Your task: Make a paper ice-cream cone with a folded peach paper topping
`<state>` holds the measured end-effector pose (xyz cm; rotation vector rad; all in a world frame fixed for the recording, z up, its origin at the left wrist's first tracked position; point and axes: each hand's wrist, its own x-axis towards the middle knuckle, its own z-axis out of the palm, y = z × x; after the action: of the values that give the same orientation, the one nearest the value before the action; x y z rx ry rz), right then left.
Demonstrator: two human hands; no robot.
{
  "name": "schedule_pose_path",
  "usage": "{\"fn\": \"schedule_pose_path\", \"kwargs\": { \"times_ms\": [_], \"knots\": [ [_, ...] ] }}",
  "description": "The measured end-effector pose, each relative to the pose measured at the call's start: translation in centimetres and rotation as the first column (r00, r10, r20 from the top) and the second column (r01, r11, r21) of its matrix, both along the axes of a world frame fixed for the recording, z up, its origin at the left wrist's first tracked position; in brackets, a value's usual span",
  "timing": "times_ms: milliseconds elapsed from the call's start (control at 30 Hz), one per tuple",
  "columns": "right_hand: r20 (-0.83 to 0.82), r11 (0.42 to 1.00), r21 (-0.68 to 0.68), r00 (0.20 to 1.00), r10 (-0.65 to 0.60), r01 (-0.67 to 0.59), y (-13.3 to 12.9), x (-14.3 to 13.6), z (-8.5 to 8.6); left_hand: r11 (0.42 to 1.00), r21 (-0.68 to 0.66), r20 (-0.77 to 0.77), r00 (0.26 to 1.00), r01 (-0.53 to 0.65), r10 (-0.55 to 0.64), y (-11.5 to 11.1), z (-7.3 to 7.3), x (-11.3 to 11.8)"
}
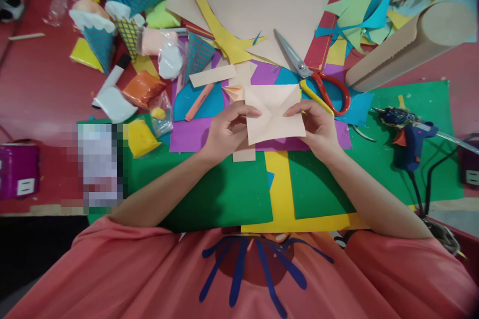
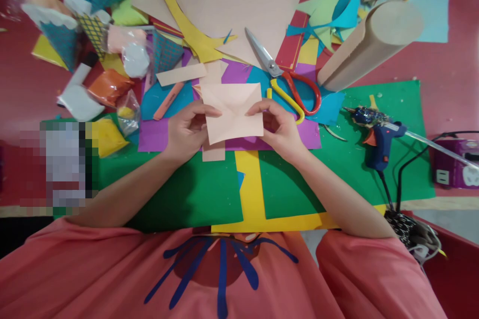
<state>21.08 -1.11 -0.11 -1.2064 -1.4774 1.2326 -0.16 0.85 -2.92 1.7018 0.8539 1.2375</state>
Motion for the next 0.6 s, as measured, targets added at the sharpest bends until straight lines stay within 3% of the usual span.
{"fn": "schedule_pose_path", "kwargs": {
  "times_ms": [167,433,600],
  "knots": [
    [0.044,1.000,-0.022,0.999,0.007,-0.006,-0.1,0.1,-0.1,0.998,-0.058,0.022,0.999,0.029,-0.028,0.0,-0.1,0.0],
    [0.113,0.996,0.082,0.993,0.032,-0.042,-0.1,0.1,-0.6,0.989,-0.144,-0.029,0.999,0.020,-0.025,-0.2,0.5,0.1],
    [0.145,0.996,0.086,0.989,0.011,-0.024,-0.1,0.1,-0.3,0.995,-0.101,-0.017,1.000,0.024,-0.026,-0.1,1.1,0.1]
  ]
}}
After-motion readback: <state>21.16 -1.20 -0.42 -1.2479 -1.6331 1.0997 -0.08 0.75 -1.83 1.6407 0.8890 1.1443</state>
